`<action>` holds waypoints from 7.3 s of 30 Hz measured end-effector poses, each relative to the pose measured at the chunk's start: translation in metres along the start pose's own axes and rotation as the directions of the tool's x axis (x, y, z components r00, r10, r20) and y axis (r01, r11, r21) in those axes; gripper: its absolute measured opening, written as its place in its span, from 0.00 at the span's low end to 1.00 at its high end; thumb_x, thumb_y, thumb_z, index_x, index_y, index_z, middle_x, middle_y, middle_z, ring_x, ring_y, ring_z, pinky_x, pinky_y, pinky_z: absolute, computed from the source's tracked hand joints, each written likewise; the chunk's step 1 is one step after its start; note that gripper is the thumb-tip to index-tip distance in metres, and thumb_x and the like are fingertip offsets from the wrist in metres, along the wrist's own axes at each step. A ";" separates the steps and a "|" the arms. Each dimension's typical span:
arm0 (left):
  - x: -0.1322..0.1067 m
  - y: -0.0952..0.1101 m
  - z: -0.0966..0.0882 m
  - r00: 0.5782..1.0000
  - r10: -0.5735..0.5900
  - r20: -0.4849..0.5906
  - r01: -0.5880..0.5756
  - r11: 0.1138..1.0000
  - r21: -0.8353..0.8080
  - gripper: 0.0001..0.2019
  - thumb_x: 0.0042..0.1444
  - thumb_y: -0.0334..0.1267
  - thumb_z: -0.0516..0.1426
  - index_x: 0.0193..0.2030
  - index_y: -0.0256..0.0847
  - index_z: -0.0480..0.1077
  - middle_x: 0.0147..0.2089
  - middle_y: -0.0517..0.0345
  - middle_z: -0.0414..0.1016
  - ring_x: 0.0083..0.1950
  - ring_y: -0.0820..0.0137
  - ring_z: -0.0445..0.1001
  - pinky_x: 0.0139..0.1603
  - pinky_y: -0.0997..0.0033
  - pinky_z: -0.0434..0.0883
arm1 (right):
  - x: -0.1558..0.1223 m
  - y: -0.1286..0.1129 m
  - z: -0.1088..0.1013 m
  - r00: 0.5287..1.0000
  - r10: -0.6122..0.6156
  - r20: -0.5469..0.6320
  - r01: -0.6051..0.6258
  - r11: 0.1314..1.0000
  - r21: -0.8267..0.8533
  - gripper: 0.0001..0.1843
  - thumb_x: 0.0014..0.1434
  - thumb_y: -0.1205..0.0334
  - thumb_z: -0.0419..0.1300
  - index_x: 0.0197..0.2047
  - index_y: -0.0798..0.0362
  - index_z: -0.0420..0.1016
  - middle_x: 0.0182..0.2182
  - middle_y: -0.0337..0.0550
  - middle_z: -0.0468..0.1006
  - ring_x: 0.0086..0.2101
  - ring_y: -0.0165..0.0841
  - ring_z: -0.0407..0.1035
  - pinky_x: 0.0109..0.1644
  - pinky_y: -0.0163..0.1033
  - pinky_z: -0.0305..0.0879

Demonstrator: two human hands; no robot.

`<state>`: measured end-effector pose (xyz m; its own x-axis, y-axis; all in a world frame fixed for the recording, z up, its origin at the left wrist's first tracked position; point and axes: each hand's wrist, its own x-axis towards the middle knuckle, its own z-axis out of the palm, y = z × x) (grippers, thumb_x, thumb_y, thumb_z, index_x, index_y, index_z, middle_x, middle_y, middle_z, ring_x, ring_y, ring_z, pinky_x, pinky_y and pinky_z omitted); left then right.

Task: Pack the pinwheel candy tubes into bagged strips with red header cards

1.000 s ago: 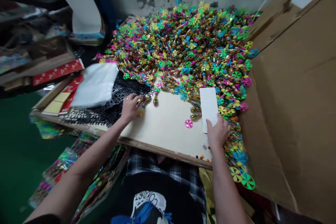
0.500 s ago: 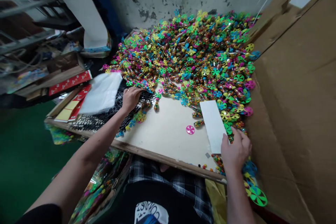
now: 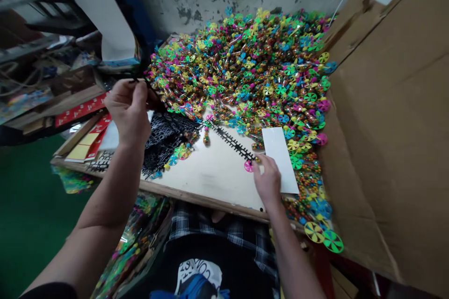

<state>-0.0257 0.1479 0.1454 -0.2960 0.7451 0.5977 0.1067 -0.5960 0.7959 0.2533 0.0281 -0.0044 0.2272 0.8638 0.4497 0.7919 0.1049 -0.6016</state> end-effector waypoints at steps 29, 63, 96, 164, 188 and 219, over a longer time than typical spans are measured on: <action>-0.188 -0.086 -0.012 0.698 -0.664 0.267 0.514 0.725 0.459 0.08 0.53 0.37 0.53 0.25 0.38 0.67 0.23 0.62 0.66 0.27 0.73 0.62 0.29 0.74 0.59 | 0.093 -0.124 0.135 0.840 0.045 0.540 -0.155 0.975 0.160 0.18 0.54 0.66 0.51 0.46 0.53 0.76 0.28 0.39 0.79 0.26 0.31 0.70 0.35 0.36 0.68; -0.182 -0.085 -0.007 0.662 -0.704 0.257 0.610 0.706 0.361 0.10 0.51 0.41 0.55 0.23 0.39 0.66 0.20 0.64 0.64 0.25 0.75 0.60 0.28 0.75 0.58 | 0.074 -0.083 0.147 0.871 0.207 0.445 -0.138 0.974 -0.182 0.13 0.56 0.66 0.56 0.46 0.57 0.71 0.42 0.53 0.75 0.45 0.39 0.68 0.50 0.41 0.62; -0.174 -0.040 0.046 0.187 -0.887 0.423 0.979 0.204 -0.006 0.17 0.35 0.43 0.66 0.22 0.38 0.63 0.16 0.65 0.65 0.16 0.77 0.66 0.18 0.79 0.63 | -0.004 -0.019 0.058 0.755 0.210 0.621 -0.655 0.203 0.728 0.21 0.38 0.44 0.70 0.29 0.49 0.73 0.28 0.35 0.74 0.32 0.28 0.68 0.43 0.37 0.69; -0.183 -0.086 0.053 0.535 -0.654 0.535 0.745 0.664 0.067 0.05 0.44 0.32 0.59 0.31 0.37 0.72 0.32 0.59 0.76 0.37 0.71 0.73 0.44 0.70 0.70 | -0.006 -0.022 0.058 0.693 0.338 0.637 -0.696 0.084 0.713 0.20 0.37 0.53 0.72 0.34 0.48 0.75 0.32 0.35 0.77 0.32 0.29 0.68 0.35 0.34 0.66; -0.191 -0.086 0.056 0.651 -0.622 0.435 0.642 0.757 0.121 0.05 0.47 0.34 0.56 0.30 0.40 0.62 0.29 0.63 0.69 0.33 0.74 0.70 0.38 0.75 0.69 | -0.007 -0.024 0.061 0.700 0.326 0.636 -0.691 0.083 0.718 0.20 0.36 0.53 0.72 0.33 0.48 0.75 0.35 0.35 0.78 0.36 0.30 0.70 0.41 0.34 0.67; -0.092 -0.115 -0.016 0.782 -0.596 0.179 -0.018 0.265 0.964 0.14 0.58 0.31 0.49 0.50 0.33 0.66 0.49 0.38 0.71 0.52 0.54 0.69 0.49 0.59 0.66 | -0.008 -0.007 0.074 0.904 0.246 0.350 -0.420 0.672 0.610 0.17 0.47 0.50 0.66 0.39 0.47 0.76 0.36 0.40 0.75 0.39 0.35 0.66 0.48 0.42 0.61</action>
<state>-0.0264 0.1431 -0.0022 -0.1254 0.9921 0.0103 0.9488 0.1169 0.2934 0.2038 0.0569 -0.0525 0.2019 0.9790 0.0268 0.0908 0.0086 -0.9958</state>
